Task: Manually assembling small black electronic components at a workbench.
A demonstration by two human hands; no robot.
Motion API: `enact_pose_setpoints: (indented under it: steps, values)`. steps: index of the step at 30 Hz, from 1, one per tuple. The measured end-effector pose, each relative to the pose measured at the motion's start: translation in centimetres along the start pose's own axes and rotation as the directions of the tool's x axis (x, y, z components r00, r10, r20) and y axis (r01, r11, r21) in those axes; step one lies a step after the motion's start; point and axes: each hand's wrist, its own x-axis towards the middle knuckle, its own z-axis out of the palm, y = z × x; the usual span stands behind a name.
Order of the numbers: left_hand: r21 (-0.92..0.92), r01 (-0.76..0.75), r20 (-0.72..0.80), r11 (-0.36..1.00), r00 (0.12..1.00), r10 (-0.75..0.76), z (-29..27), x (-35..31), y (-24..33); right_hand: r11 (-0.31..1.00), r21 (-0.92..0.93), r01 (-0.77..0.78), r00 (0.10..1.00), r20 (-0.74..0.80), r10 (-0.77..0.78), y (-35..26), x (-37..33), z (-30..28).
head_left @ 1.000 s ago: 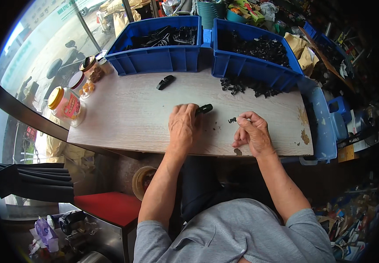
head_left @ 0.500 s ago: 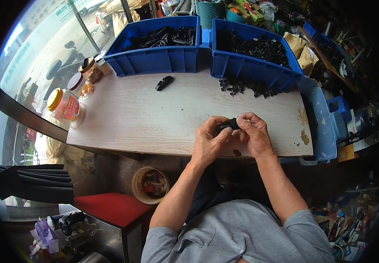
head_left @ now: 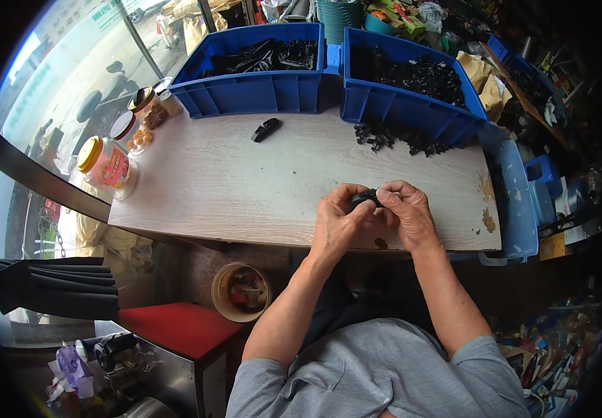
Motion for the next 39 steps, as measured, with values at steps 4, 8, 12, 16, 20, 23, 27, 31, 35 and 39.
enact_pose_setpoints:
  steps: [4,8,12,16,20,23,27,31,35,39]
  values:
    - [-0.008,0.083,-0.043,0.997,0.996,-0.083,0.3,0.0,0.6,1.000,-0.024,-0.002,1.000,-0.003,0.001,0.2,0.2,0.0]
    - [-0.063,0.128,-0.094,0.990,0.987,-0.134,0.8,0.0,1.3,0.999,-0.043,0.002,1.000,0.008,-0.002,0.7,0.4,-0.6]
    - [-0.054,0.112,-0.117,0.992,0.986,-0.117,0.8,0.2,1.0,0.999,-0.048,0.005,1.000,-0.009,-0.006,0.5,0.3,-0.4]
    - [-0.096,0.098,-0.154,0.990,0.982,-0.112,1.1,0.3,1.1,0.999,-0.035,0.008,1.000,0.011,-0.008,0.1,0.1,-0.3]
    - [-0.074,0.099,-0.145,0.992,0.983,-0.109,0.9,0.2,1.0,0.999,-0.041,0.003,1.000,0.022,-0.002,0.1,0.2,-0.3]
    - [-0.074,0.112,-0.112,0.991,0.986,-0.120,0.8,0.1,1.0,0.998,-0.054,-0.032,0.999,0.028,0.034,-0.3,0.1,-0.2]
    - [-0.046,0.129,-0.124,0.991,0.983,-0.134,1.0,0.0,1.2,0.999,-0.022,-0.032,0.999,0.010,0.032,0.0,0.3,-0.2]
    - [-0.070,0.089,-0.047,0.994,0.995,-0.092,0.3,-0.4,0.9,1.000,0.014,0.024,1.000,-0.008,-0.023,0.5,0.2,-0.3]
    - [-0.022,0.095,0.002,0.995,0.995,-0.095,0.3,-0.3,0.9,0.997,0.062,0.045,0.999,-0.020,-0.044,0.6,0.0,-0.5]
    - [-0.011,0.111,-0.008,0.994,0.994,-0.111,0.4,-0.2,1.1,0.994,0.103,0.045,0.999,-0.013,-0.044,0.6,0.0,-0.3]
